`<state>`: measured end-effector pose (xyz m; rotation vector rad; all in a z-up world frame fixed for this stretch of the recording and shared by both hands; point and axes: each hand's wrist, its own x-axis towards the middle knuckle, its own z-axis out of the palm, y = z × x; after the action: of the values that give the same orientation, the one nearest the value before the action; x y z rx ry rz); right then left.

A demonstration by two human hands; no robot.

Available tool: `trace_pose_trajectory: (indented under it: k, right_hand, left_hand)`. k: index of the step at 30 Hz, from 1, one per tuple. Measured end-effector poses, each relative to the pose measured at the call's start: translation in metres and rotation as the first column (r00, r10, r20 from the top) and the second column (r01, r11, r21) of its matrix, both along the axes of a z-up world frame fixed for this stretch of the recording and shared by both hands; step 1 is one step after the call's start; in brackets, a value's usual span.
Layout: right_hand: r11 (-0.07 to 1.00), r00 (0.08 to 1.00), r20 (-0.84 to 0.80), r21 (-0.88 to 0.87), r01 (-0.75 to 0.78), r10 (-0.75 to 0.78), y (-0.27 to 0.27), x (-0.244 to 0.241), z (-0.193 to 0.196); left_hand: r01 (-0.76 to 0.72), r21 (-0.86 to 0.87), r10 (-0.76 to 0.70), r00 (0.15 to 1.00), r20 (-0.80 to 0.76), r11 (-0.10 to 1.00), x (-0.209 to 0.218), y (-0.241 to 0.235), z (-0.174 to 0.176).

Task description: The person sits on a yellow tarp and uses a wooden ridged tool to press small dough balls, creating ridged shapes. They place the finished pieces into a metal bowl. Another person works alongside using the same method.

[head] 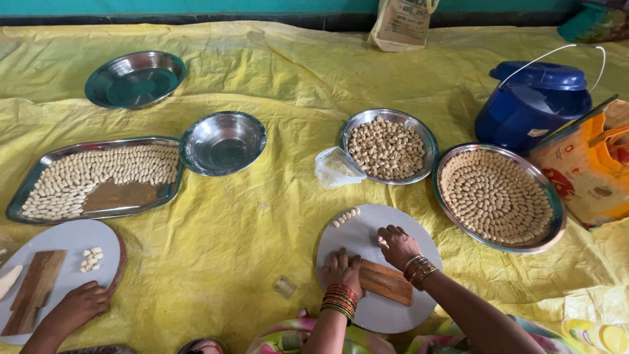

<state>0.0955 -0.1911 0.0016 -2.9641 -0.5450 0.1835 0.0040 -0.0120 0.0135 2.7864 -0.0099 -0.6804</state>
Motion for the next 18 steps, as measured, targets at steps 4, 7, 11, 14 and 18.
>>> trace_pose_trajectory:
  k: [4,7,11,14,18]
  right_hand:
    - [0.994,0.983,-0.162,-0.074,0.074,-0.086,0.004,0.016,0.011]
    - [0.991,0.963,-0.242,-0.091,0.101,-0.12,0.005,0.046,0.029]
    - [0.959,0.953,0.11,0.055,0.277,-0.281,0.0,0.084,0.064]
    - [0.943,0.855,0.405,0.211,0.257,-0.323,-0.009,0.089,0.077]
    - [0.907,0.908,0.048,0.095,0.41,-0.416,-0.007,0.078,0.065]
  left_hand:
    - [0.021,0.031,-0.02,1.0,-0.018,0.999,0.0,0.001,0.005]
    - [0.021,0.015,-0.02,0.997,-0.077,1.0,0.002,0.002,0.009]
    - [0.023,0.017,-0.022,0.998,-0.059,1.0,0.001,0.002,0.011]
    - [0.022,0.012,-0.022,0.999,-0.04,1.0,0.0,0.002,0.012]
    - [0.029,0.011,-0.028,0.998,-0.059,1.0,0.002,0.002,0.012]
